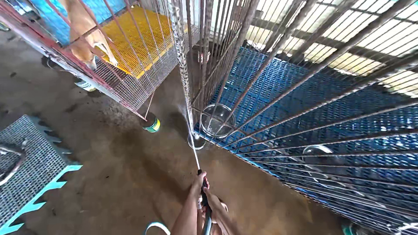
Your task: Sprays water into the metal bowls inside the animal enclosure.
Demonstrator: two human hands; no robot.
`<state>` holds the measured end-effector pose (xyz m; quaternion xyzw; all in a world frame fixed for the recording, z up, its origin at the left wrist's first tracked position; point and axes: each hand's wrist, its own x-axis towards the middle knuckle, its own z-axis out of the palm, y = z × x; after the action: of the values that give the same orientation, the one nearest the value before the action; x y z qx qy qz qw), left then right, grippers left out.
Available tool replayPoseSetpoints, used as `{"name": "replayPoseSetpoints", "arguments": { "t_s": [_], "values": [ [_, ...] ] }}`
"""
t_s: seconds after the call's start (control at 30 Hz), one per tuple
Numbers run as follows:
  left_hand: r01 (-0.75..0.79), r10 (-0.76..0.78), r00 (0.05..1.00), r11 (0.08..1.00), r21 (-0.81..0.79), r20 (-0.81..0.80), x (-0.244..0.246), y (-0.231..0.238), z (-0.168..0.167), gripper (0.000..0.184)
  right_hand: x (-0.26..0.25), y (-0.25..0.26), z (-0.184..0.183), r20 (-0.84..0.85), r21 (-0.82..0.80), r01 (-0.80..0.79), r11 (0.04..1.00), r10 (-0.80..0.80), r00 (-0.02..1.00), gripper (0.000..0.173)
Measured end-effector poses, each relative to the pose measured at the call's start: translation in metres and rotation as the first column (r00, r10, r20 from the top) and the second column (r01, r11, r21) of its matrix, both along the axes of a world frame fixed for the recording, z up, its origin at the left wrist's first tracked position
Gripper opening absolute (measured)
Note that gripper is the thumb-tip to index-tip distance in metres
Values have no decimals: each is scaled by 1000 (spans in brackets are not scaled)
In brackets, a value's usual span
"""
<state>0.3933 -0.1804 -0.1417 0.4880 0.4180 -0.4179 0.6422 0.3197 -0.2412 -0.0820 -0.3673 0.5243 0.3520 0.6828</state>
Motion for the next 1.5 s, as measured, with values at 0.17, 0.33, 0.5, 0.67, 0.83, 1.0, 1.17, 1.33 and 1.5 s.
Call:
{"name": "replayPoseSetpoints", "arguments": {
  "t_s": [0.17,0.33,0.5,0.67,0.83,1.0,1.17,1.33,1.5],
  "values": [
    [238,-253,967,943,234,35,27,-6,-17,23,23,11,-14,47,-198,-139,970,151,987,46],
    [342,-492,840,809,479,231,61,19,13,51,27,26,0,107,-259,-297,919,333,937,50],
    [433,-617,733,747,504,285,93,8,0,51,45,17,22,188,-171,-254,952,285,940,54],
    [428,-665,690,693,580,287,108,-4,20,42,43,4,47,175,-70,36,997,-23,984,39],
    [-91,-12,898,973,214,440,129,-35,32,17,44,-14,68,378,-79,205,976,-161,912,43],
    [-266,160,829,956,126,535,143,-59,41,30,51,-30,82,367,-12,156,988,-140,920,48],
    [-201,138,853,977,72,504,149,-70,37,42,45,-32,71,435,76,97,992,-120,892,50],
    [-121,23,781,986,115,624,148,-72,21,42,43,-35,61,387,58,224,973,-228,894,49],
    [-239,206,824,971,-6,528,147,-76,36,38,49,-44,66,384,-2,280,960,-258,886,51]
  ]
}}
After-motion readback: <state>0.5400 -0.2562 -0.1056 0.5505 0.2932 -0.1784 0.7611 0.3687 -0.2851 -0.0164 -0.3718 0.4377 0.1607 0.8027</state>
